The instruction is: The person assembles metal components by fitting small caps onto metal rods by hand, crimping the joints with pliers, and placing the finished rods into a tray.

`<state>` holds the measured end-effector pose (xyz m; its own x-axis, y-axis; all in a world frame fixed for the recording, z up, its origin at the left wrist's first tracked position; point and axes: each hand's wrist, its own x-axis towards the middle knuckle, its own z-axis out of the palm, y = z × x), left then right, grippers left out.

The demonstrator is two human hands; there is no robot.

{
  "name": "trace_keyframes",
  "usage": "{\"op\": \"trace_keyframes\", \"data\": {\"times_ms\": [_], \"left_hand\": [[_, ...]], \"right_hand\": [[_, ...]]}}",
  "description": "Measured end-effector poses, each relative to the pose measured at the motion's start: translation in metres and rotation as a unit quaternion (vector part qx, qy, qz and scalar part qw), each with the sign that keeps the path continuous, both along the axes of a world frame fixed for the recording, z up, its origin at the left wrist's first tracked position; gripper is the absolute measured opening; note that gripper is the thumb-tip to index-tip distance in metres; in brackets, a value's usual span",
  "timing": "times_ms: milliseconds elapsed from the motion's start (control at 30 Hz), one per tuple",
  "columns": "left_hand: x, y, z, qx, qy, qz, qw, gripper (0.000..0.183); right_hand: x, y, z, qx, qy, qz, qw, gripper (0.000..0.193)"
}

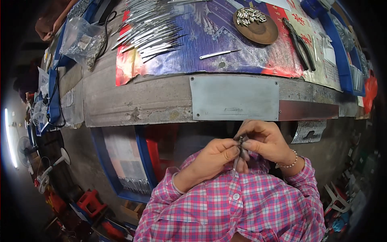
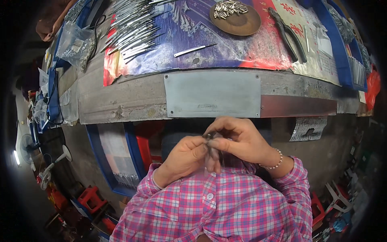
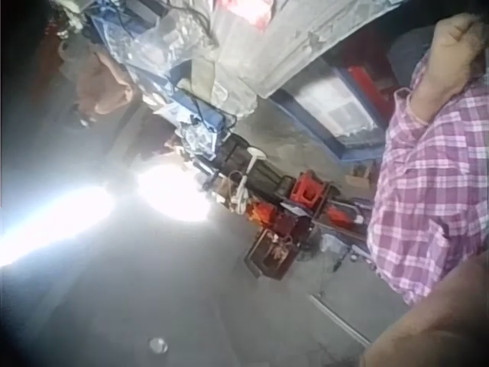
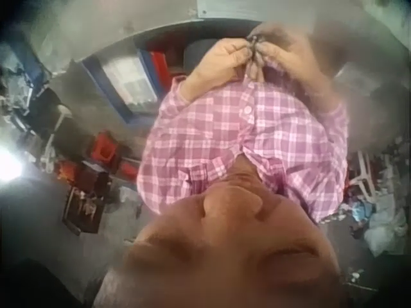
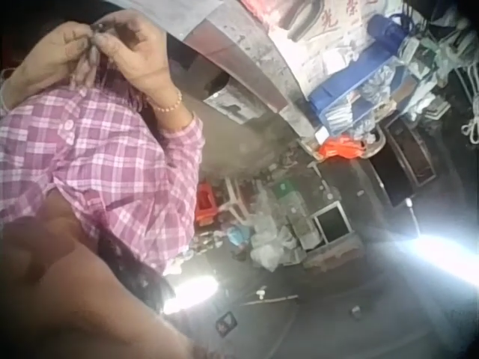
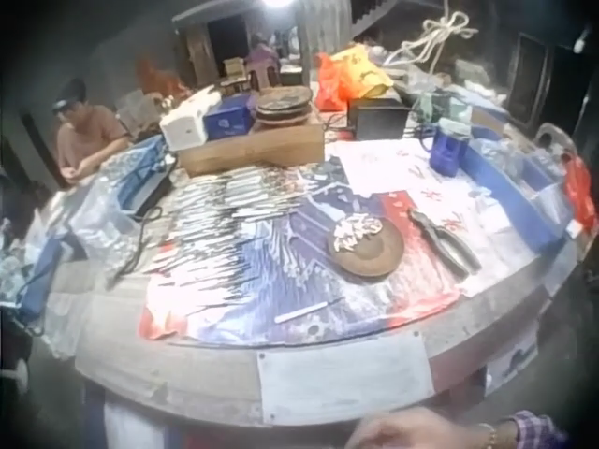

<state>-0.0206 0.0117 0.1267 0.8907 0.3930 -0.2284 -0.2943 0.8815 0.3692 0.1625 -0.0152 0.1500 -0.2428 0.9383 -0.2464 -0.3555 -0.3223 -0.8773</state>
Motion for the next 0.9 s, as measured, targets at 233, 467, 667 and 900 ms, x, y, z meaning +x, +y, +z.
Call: {"op": "trace_keyframes", "data": {"times_ms": [233, 467, 667, 900], "left_hand": [[-0.002, -0.003, -0.014, -0.138, -0.09, -0.052, 0.985, 0.029], [-0.005, -0.008, -0.012, -0.037, -0.038, -0.018, 0.998, 0.024], [-0.002, -0.002, -0.007, 0.476, 0.307, 0.102, 0.818, 0.018], [-0.014, 0.004, 0.004, 0.105, 0.105, -0.01, 0.989, 0.024]], "right_hand": [[-0.006, 0.004, -0.025, 0.03, 0.11, 0.021, 0.993, 0.008], [-0.012, 0.001, -0.018, 0.091, -0.002, 0.009, 0.996, 0.016], [-0.025, 0.003, -0.013, 0.149, -0.306, -0.045, 0.939, 0.008], [-0.004, 0.009, -0.005, -0.005, 0.018, -0.017, 1.0, 0.018]]}}
